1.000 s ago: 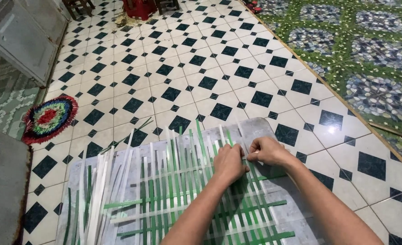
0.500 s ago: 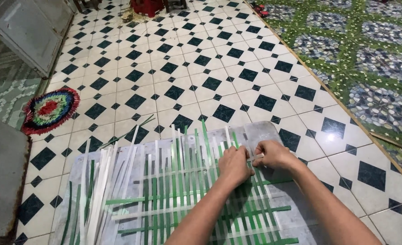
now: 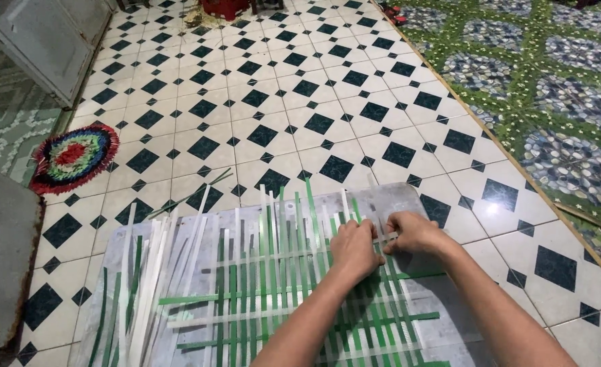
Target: The person is weaving green and white plastic strips together on a flat surface to create a mat.
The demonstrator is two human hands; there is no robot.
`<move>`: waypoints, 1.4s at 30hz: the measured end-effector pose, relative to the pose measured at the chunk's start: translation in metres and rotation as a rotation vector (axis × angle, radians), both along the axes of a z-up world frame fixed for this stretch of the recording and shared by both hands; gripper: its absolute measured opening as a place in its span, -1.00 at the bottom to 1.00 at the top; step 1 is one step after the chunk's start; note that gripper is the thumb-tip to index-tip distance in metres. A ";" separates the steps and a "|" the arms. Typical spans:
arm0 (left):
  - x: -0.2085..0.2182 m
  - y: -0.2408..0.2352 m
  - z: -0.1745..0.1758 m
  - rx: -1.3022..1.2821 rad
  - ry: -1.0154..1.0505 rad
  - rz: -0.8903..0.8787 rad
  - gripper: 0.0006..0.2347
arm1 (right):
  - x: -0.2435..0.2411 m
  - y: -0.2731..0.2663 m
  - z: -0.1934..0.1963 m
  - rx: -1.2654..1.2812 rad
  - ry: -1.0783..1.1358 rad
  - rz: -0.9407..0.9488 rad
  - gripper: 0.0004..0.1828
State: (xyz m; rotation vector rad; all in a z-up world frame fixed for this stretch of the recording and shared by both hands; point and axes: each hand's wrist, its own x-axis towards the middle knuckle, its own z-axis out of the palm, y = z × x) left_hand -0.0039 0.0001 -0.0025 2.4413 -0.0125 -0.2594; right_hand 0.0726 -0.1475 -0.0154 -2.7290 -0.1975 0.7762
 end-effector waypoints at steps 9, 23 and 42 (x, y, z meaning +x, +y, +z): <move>-0.012 0.005 -0.005 0.001 -0.057 -0.055 -0.79 | -0.033 -0.015 0.009 0.225 -0.128 0.078 -0.64; -0.098 0.090 -0.033 0.331 -0.422 0.163 -0.42 | -0.060 -0.031 -0.022 0.617 -0.445 0.155 -0.90; -0.101 0.098 -0.026 0.363 -0.434 0.223 -0.59 | -0.055 -0.074 -0.053 0.207 -0.523 0.118 -0.92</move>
